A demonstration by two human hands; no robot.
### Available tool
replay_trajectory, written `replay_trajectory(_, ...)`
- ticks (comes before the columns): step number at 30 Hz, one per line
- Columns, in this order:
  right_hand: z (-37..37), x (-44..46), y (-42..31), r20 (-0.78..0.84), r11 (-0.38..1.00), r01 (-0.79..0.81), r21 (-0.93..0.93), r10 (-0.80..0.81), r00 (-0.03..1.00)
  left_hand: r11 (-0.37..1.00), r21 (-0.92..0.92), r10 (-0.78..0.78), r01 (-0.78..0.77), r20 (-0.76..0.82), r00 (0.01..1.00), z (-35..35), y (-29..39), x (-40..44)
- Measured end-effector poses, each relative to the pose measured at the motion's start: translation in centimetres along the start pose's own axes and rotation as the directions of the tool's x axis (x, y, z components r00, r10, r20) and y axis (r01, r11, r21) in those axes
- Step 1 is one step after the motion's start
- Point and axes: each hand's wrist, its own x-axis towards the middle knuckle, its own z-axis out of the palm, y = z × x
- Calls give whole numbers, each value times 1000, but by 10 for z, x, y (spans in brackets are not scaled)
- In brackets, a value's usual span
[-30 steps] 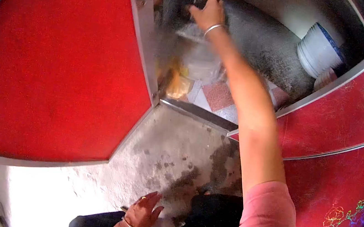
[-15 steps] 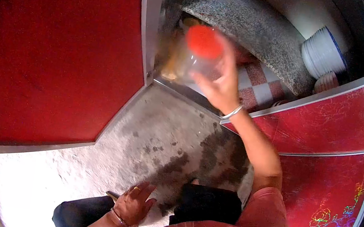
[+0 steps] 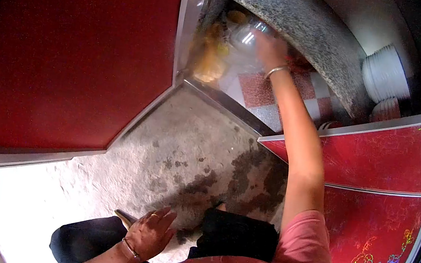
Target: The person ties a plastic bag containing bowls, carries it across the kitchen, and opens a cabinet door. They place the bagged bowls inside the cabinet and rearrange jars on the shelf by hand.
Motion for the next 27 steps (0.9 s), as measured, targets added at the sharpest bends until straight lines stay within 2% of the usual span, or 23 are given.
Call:
replay_trajectory(1,3,9,16,16,988,152,-26,-152,988,1000,-2,0,0,0,1000,1,0,0)
replay_trajectory(4,4,2,-4,-24,970,241,28,-240,970,1000,1,-3,3,3,1000,1,-2,1)
replay_trajectory(7,7,9,-12,-78,997,48,-68,-53,996,1000,-15,-9,9,3,1000,3,-5,1)
replay_trajectory(9,6,8,-26,-13,977,-175,-125,174,985,1000,-11,-16,16,14,1000,2,-5,2)
replay_trajectory(12,22,9,-17,-177,996,77,-55,-85,980,999,-26,-22,22,13,1000,0,-4,3)
replay_trajectory(14,29,7,-21,-235,977,146,-157,-181,955,999,-33,-19,19,10,1000,-1,-5,3)
replay_trajectory(16,37,9,-22,-252,964,130,-231,-189,949,999,-31,-10,10,14,1000,0,-8,3)
replay_trajectory(18,48,22,-13,-239,960,36,-276,-105,965,1000,-24,-19,19,19,1000,-4,-5,5)
replay_trajectory(19,52,26,-8,-253,960,156,-234,-215,943,1000,-20,-22,22,20,1000,-6,-4,6)
replay_trajectory(22,50,19,-15,-292,932,331,-149,-361,886,999,-46,-18,20,29,999,-6,-7,5)
replay_trajectory(25,63,37,6,-399,829,398,-394,-544,738,999,-44,3,-3,4,1000,-5,-9,5)
replay_trajectory(27,59,33,1,-301,864,285,-414,-426,853,999,-33,-7,8,12,1000,-6,-7,4)
